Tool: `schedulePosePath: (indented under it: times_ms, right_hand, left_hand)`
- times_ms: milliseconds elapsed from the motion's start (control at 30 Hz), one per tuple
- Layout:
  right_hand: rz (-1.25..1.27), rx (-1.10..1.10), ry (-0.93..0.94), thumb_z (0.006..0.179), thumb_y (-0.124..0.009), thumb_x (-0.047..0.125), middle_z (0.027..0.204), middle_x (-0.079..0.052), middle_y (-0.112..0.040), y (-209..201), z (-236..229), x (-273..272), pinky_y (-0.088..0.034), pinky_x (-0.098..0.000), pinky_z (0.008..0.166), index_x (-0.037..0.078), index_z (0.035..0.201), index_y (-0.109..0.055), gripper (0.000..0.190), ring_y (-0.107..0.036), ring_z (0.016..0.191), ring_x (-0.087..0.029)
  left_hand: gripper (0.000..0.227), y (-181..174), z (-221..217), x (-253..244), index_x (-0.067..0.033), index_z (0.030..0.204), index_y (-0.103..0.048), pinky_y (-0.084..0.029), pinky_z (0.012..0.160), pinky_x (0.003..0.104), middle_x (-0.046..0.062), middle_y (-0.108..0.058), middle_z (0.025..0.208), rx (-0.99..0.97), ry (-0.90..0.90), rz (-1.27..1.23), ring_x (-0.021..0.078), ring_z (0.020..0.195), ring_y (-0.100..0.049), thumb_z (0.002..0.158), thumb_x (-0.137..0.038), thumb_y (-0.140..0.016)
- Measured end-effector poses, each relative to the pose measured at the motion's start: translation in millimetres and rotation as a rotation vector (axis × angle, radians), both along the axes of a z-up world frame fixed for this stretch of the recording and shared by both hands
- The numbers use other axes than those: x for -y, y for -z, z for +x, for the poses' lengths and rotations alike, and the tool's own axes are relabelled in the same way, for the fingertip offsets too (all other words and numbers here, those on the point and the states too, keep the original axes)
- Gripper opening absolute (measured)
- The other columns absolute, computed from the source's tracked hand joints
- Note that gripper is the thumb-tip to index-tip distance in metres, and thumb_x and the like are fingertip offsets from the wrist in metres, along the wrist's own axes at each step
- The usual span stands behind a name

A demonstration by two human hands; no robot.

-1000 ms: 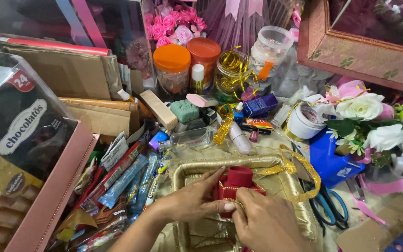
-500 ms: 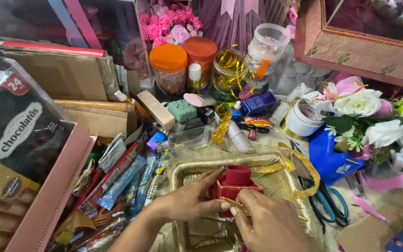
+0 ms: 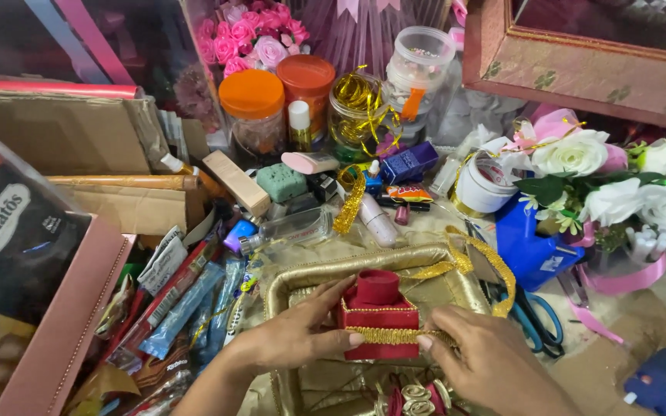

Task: Decorating a small red gift box by measuring, cutting, and gluing gold ribbon onto it using a hot glue gun and scissors.

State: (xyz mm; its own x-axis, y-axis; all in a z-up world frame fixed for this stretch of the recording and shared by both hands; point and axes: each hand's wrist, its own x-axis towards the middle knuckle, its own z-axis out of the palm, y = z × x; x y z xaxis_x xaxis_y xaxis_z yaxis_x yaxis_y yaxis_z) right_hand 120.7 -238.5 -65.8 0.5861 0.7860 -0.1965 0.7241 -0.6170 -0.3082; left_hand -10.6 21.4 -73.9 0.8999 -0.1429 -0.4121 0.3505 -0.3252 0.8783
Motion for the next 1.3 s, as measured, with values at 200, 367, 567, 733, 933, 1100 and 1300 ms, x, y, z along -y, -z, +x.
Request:
schedulePosePath:
  times_ms: [200, 367, 567, 733, 933, 1100, 1300]
  right_hand:
    - [-0.107, -0.078, 0.019, 0.097, -0.046, 0.059, 0.119, 0.007, -0.076, 10, 10, -3, -0.063, -0.0357, 0.078, 0.024, 0.125, -0.067, 0.049, -0.076, 0.101, -0.013]
    - [-0.014, -0.168, 0.007, 0.097, -0.047, 0.060, 0.143, -0.003, -0.064, 33, 23, 2, -0.059, -0.0403, 0.102, 0.017, 0.135, -0.063, 0.059, -0.067, 0.126, -0.020]
    - [0.041, -0.273, 0.035, 0.095, -0.053, 0.058, 0.136, -0.003, -0.071, 28, 28, -1, -0.061, -0.0390, 0.103, 0.017, 0.128, -0.070, 0.056, -0.075, 0.117, -0.017]
    - [0.087, -0.390, 0.055, 0.091, -0.061, 0.050, 0.095, 0.008, -0.086, 7, 28, -6, -0.057, -0.0297, 0.084, 0.020, 0.094, -0.081, 0.036, -0.079, 0.087, -0.009]
    - [0.110, -0.374, 0.007, 0.093, -0.064, 0.045, 0.090, 0.009, -0.084, 19, 33, -2, -0.056, -0.0282, 0.077, 0.019, 0.094, -0.080, 0.030, -0.077, 0.080, -0.008]
    - [0.110, -0.493, 0.073, 0.090, -0.063, 0.047, 0.110, 0.000, -0.085, 29, 38, 1, -0.047, -0.0499, 0.113, 0.019, 0.099, -0.081, 0.034, -0.080, 0.105, -0.016]
    - [0.212, -0.478, 0.029, 0.094, -0.066, 0.036, 0.081, 0.004, -0.074, 23, 37, -1, -0.053, -0.0291, 0.078, 0.015, 0.087, -0.079, 0.026, -0.068, 0.078, -0.011]
  left_hand:
    - [0.105, 3, 2, 1, -0.0237, 0.164, -0.015, -0.046, 0.113, 0.042, 0.006, -0.030, 0.164, -0.006, -0.027, -0.041, 0.0268, 0.143, -0.048, 0.078, -0.066, -0.058]
    - [0.104, 5, 2, 2, -0.0192, 0.163, -0.016, -0.049, 0.112, 0.040, 0.007, -0.033, 0.162, -0.007, -0.047, -0.105, 0.0265, 0.141, -0.050, 0.080, -0.064, -0.059]
    - [0.100, 11, 3, 2, -0.0186, 0.163, -0.017, -0.053, 0.111, 0.040, 0.006, -0.033, 0.161, 0.009, -0.059, -0.170, 0.0258, 0.139, -0.053, 0.082, -0.057, -0.062]
    - [0.101, 10, 2, 4, -0.0180, 0.163, -0.017, -0.052, 0.112, 0.041, 0.007, -0.033, 0.161, 0.017, -0.051, -0.162, 0.0256, 0.142, -0.050, 0.081, -0.059, -0.062]
    - [0.103, 9, 1, 6, -0.0183, 0.163, -0.015, -0.054, 0.110, 0.044, 0.008, -0.032, 0.163, 0.007, -0.042, -0.138, 0.0293, 0.139, -0.054, 0.081, -0.061, -0.060]
    - [0.101, 13, 0, 7, -0.0205, 0.163, -0.018, -0.045, 0.116, 0.041, 0.005, -0.028, 0.167, 0.023, -0.073, -0.065, 0.0262, 0.145, -0.047, 0.081, -0.062, -0.060]
    - [0.102, 2, -4, 10, -0.0201, 0.163, -0.016, -0.042, 0.117, 0.046, 0.006, -0.024, 0.168, -0.009, -0.062, -0.018, 0.0281, 0.149, -0.039, 0.080, -0.064, -0.056]
